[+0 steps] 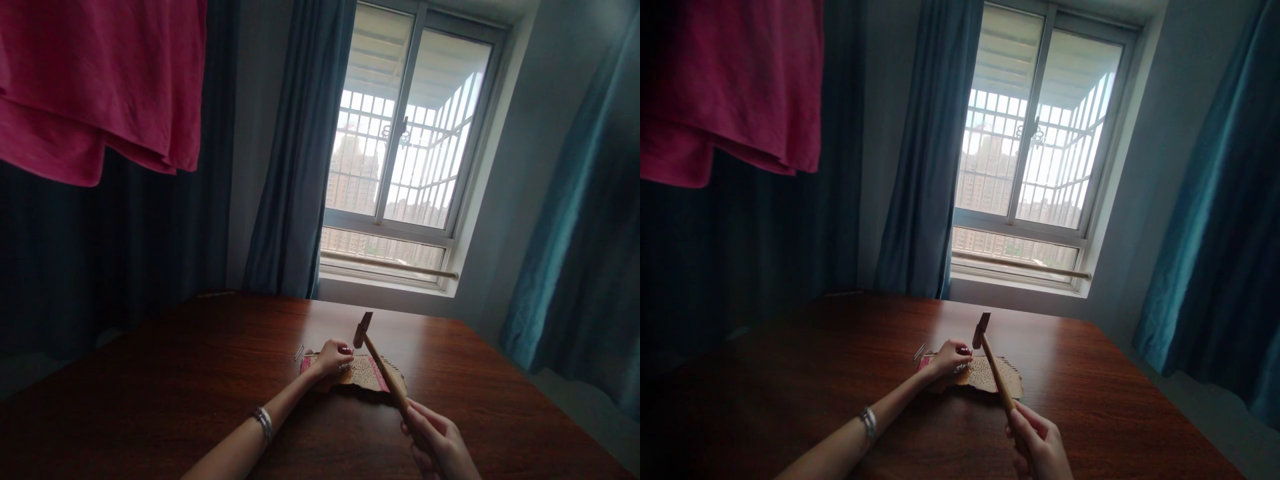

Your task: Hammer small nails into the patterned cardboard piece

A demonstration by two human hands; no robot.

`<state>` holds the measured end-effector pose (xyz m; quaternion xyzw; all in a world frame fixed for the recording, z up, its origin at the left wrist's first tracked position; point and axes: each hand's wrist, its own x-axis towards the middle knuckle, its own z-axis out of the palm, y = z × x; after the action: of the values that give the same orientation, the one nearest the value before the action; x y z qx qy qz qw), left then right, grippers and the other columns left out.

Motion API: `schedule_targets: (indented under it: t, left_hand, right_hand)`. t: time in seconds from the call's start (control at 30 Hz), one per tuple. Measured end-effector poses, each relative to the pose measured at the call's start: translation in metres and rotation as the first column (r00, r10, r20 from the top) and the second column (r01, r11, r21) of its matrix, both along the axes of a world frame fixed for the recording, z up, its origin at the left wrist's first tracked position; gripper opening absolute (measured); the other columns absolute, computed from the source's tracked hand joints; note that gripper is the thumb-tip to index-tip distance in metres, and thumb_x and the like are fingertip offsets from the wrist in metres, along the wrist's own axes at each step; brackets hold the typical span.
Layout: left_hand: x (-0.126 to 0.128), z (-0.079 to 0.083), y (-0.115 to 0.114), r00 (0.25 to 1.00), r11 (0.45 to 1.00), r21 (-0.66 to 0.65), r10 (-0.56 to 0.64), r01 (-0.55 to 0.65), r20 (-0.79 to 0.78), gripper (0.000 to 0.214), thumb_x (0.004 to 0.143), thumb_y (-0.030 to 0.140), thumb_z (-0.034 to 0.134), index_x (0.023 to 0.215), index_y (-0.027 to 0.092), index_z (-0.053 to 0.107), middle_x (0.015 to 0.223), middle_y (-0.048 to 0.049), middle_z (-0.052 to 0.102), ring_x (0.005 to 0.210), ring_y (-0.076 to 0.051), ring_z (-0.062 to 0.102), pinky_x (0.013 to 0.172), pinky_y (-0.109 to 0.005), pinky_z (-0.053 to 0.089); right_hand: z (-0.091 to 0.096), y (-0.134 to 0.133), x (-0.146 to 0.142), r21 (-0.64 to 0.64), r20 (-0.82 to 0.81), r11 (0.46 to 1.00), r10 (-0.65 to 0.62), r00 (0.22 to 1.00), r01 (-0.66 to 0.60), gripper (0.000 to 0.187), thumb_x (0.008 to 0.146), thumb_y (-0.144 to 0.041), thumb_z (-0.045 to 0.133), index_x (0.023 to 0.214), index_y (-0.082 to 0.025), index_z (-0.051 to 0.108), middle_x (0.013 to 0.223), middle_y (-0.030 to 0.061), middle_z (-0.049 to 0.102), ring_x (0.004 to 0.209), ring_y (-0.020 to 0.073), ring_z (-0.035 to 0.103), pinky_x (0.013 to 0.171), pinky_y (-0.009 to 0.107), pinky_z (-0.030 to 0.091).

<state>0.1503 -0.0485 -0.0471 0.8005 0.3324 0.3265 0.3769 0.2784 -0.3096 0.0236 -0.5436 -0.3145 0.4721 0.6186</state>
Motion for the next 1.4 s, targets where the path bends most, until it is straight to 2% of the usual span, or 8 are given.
schedule_targets:
  t: [0.37,0.67,0.9,1.07,1.13,1.23,1.33,1.4]
  left_hand:
    - [-0.001,0.004,-0.004,1.000,1.000,-0.006,0.016,-0.016,-0.023,0.027,0.062,0.031,0.062,0.074,0.008,0.069,0.073,-0.0065,0.068,0.071,-0.018,0.059,0.060,-0.022,0.040]
    - [-0.001,0.000,0.001,1.000,0.999,0.042,0.004,-0.003,-0.024,0.027,0.062,0.031,0.061,0.074,0.009,0.069,0.072,-0.0059,0.068,0.069,-0.017,0.060,0.060,-0.022,0.040]
    - [-0.001,0.002,-0.002,1.000,1.000,0.023,0.002,-0.001,-0.031,0.026,0.062,0.031,0.060,0.074,0.009,0.069,0.074,-0.0058,0.068,0.071,-0.018,0.060,0.060,-0.022,0.040]
    - [-0.002,0.003,-0.004,0.999,1.000,0.021,0.015,-0.015,-0.036,0.024,0.062,0.030,0.060,0.073,0.009,0.068,0.072,-0.0056,0.068,0.071,-0.018,0.060,0.059,-0.021,0.040]
    - [-0.002,0.004,-0.004,0.999,1.000,0.007,0.015,-0.015,-0.037,0.024,0.062,0.029,0.060,0.072,0.009,0.068,0.072,-0.0058,0.068,0.071,-0.018,0.060,0.057,-0.021,0.039]
    - [-0.002,0.005,-0.004,0.999,1.000,-0.003,0.019,-0.020,-0.038,0.024,0.062,0.029,0.061,0.072,0.009,0.068,0.072,-0.0059,0.068,0.071,-0.017,0.060,0.057,-0.021,0.039]
    - [-0.002,0.005,-0.004,0.998,0.999,0.021,0.030,-0.029,-0.051,0.024,0.061,0.030,0.061,0.072,0.010,0.069,0.071,-0.0052,0.067,0.070,-0.017,0.059,0.058,-0.021,0.039]
    - [-0.002,0.005,-0.003,0.997,0.998,0.041,0.042,-0.040,-0.069,0.025,0.062,0.031,0.061,0.072,0.010,0.069,0.070,-0.0045,0.067,0.069,-0.017,0.059,0.058,-0.021,0.039]
  right_hand:
    - [-0.013,0.004,0.004,-0.009,-0.035,1.000,0.011,0.999,-0.011,0.059,0.056,-0.050,0.075,0.101,-0.013,0.064,0.059,-0.0008,0.055,0.029,0.0006,0.035,0.026,0.013,0.018]
    - [-0.004,0.000,-0.001,-0.005,-0.040,0.999,0.033,0.999,-0.033,0.057,0.057,-0.047,0.075,0.104,-0.015,0.063,0.058,-0.0005,0.055,0.029,0.0009,0.035,0.026,0.013,0.018]
    - [-0.015,0.002,0.003,-0.012,-0.038,1.000,0.008,0.999,-0.009,0.056,0.058,-0.049,0.074,0.100,-0.012,0.064,0.060,0.0007,0.056,0.030,0.0000,0.033,0.027,0.012,0.015]
    - [-0.018,0.002,0.006,0.017,-0.033,0.999,-0.036,0.999,0.037,0.055,0.056,-0.047,0.074,0.098,-0.011,0.066,0.057,-0.0002,0.055,0.030,-0.0002,0.033,0.028,0.013,0.018]
    - [-0.017,0.002,0.007,0.011,0.023,0.997,-0.082,0.996,0.082,0.058,0.055,-0.044,0.074,0.102,-0.011,0.065,0.056,-0.0003,0.056,0.029,0.0017,0.035,0.028,0.014,0.020]
    - [-0.018,0.004,0.013,-0.002,0.208,0.988,-0.149,0.967,0.153,0.063,0.055,-0.043,0.072,0.108,-0.009,0.063,0.053,0.0009,0.059,0.032,0.0085,0.045,0.031,0.019,0.029]
    - [-0.026,0.010,0.027,-0.016,0.443,0.972,-0.203,0.873,0.234,0.062,0.056,-0.043,0.068,0.107,-0.008,0.065,0.062,0.0052,0.067,0.053,0.0197,0.062,0.046,0.024,0.045]
    - [-0.034,0.014,0.039,-0.030,0.589,0.963,-0.199,0.783,0.267,0.057,0.058,-0.042,0.065,0.105,-0.011,0.067,0.076,0.0075,0.071,0.073,0.0246,0.066,0.062,0.025,0.049]
